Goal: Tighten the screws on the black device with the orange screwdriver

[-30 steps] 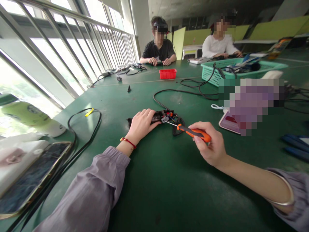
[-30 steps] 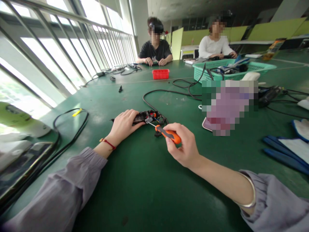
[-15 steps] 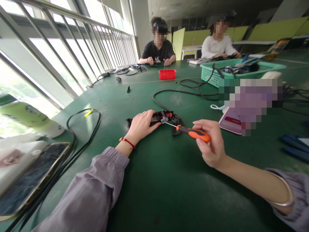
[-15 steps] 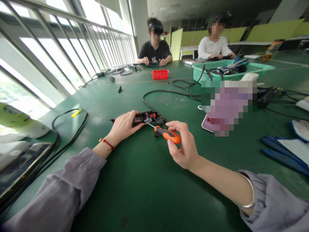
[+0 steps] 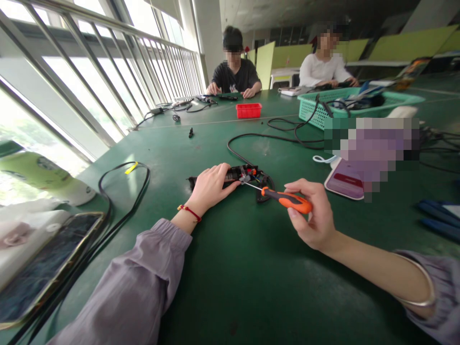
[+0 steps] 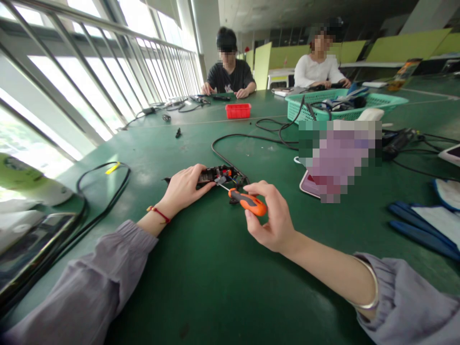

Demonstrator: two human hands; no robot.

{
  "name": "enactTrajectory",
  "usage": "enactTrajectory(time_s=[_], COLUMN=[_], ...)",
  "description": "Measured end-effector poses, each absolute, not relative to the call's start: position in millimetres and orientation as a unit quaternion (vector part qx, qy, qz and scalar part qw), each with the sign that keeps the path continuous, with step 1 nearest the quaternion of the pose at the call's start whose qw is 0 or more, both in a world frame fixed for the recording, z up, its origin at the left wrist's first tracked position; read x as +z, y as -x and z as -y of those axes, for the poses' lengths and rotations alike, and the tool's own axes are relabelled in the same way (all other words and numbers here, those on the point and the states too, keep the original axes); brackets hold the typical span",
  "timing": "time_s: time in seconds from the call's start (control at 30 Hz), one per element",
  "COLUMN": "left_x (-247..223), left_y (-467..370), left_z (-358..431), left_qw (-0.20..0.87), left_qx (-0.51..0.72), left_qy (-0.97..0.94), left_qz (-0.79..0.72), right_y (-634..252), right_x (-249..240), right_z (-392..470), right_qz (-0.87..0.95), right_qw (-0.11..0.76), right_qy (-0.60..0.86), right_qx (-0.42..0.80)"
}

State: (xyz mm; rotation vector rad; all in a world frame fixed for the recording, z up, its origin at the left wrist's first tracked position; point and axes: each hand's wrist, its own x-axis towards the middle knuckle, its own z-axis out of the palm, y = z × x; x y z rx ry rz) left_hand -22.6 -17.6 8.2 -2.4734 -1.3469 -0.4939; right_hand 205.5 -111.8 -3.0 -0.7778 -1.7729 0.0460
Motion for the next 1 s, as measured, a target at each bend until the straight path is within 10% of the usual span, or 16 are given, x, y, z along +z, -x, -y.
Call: enactTrajectory(time_s=[1.0], left_x=[9.8], left_y=[22.1], left_z=[20.6], left_qw=[0.153], left_qx=[-0.181], left_qy=[0.824], left_qz=[0.515], right_y=[-202.6], right_x=[-1.1], right_z=[113.0], right_qz=[0.766], right_qw=[0.536], right_qy=[0.356], right_qx=[0.018])
